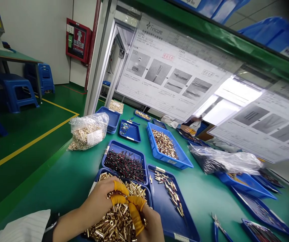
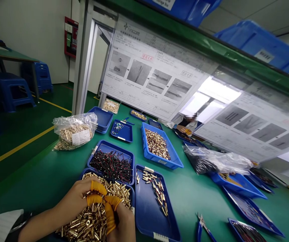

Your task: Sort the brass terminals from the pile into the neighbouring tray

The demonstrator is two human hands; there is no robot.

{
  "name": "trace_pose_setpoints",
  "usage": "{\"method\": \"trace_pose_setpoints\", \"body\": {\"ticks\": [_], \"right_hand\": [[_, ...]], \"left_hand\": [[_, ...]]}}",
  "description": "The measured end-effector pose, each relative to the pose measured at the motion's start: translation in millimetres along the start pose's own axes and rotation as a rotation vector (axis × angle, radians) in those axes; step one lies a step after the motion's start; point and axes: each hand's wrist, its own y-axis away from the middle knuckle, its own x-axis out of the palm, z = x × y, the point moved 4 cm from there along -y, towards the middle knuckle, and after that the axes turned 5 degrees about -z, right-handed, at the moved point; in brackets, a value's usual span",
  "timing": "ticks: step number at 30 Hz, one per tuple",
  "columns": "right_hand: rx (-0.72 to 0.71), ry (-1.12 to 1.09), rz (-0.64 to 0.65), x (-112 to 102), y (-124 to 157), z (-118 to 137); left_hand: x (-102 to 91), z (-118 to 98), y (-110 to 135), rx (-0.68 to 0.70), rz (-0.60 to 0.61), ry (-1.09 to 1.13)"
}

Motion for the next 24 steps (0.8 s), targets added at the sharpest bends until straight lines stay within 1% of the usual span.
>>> {"method": "trace_pose_setpoints", "body": {"ticks": [7,13,19,24], "right_hand": [[0.024,-0.013,0.029,0.1,0.8,-6.6],[0.032,0.031,0.004,1.4,2.3,-16.5],[0.076,-0.024,0.017,2.2,2.3,-20.8],[0.134,-0.083,0.041,1.0,0.6,-22.2]], "left_hand": [[0.4,0.9,0.4,0.015,0.014,-0.023],[0.2,-0.4,0.7,0.042,0.032,-0.059],[1.5,-0.7,0.3,0.066,0.047,-0.087],[1.6,-1.2,0.5,0.058,0.041,-0.055]]}}
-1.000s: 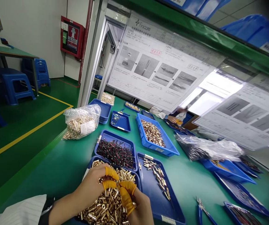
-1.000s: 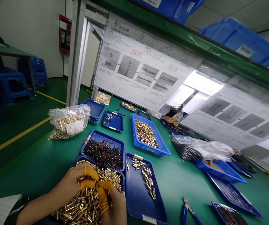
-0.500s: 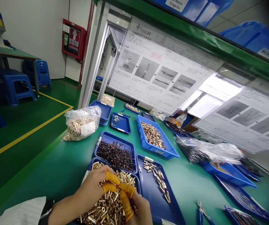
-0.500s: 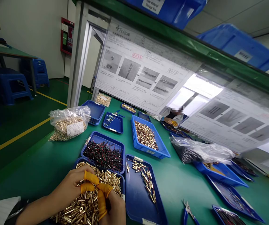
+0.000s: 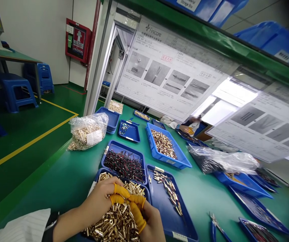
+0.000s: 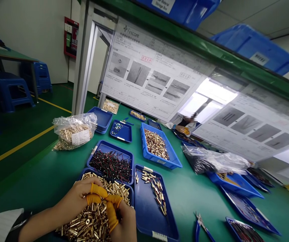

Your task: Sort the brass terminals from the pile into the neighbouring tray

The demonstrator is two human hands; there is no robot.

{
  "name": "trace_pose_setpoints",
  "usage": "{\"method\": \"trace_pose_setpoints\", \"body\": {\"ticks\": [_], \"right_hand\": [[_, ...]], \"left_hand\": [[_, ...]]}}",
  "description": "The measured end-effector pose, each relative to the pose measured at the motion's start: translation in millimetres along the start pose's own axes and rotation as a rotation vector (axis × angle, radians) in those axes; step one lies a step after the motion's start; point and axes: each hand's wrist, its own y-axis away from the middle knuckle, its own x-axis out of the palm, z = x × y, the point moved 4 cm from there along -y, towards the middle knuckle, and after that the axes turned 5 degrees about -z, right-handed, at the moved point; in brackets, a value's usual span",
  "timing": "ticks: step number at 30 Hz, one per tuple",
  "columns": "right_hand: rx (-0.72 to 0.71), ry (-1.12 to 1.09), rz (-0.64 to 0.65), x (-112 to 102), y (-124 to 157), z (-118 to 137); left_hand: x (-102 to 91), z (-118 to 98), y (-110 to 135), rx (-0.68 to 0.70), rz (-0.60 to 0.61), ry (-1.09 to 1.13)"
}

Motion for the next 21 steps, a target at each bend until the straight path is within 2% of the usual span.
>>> {"method": "trace_pose_setpoints", "body": {"ticks": [9,21], "right_hand": [[-0.01,0.019,-0.025,1.8,2.0,-2.3],[-0.048,0.043,-0.067,0.0,4.3,-7.1]], "left_hand": [[0.0,3.2,-0.2,-0.026,0.003,0.071],[-0.3,0.2,0.6,-0.024,0.006,0.042]]}}
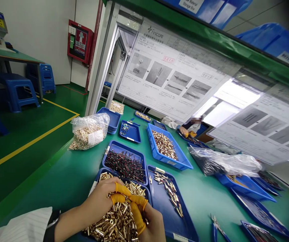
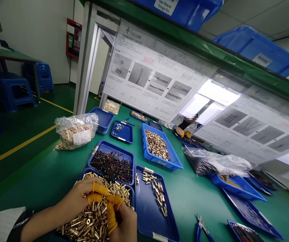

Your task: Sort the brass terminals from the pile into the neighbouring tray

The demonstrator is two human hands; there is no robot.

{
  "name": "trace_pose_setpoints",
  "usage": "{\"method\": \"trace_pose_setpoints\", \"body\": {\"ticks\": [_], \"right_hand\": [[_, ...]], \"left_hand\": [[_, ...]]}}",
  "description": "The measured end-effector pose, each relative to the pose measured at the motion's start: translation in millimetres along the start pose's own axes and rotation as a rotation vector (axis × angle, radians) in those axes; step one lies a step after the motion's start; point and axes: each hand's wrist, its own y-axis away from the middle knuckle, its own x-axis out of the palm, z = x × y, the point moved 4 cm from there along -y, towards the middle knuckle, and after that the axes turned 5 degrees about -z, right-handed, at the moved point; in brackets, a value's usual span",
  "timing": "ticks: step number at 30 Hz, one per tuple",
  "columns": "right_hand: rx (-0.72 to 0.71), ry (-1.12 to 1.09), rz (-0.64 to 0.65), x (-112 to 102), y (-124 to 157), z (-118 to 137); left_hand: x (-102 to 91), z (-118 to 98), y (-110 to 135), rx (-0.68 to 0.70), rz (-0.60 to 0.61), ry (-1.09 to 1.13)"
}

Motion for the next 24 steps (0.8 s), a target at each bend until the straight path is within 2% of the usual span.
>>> {"method": "trace_pose_setpoints", "body": {"ticks": [5,10,17,21,24], "right_hand": [[-0.066,0.085,-0.014,0.1,-0.3,2.5],[-0.08,0.095,0.019,0.7,-2.1,12.4],[-0.068,0.144,0.01,5.5,0.6,6.6],[-0.081,0.171,0.042,6.0,2.3,4.0],[-0.097,0.135,0.113,1.2,-1.0,11.4]], "left_hand": [[1.2,-1.0,-1.4,-0.011,0.01,-0.004],[1.6,9.9,0.1,-0.137,-0.018,-0.03],[5.3,1.2,5.6,0.045,0.103,-0.108],[8.1,4.9,6.8,-0.001,0.137,-0.148],[7.6,8.1,5.7,-0.054,0.102,-0.181]]}}
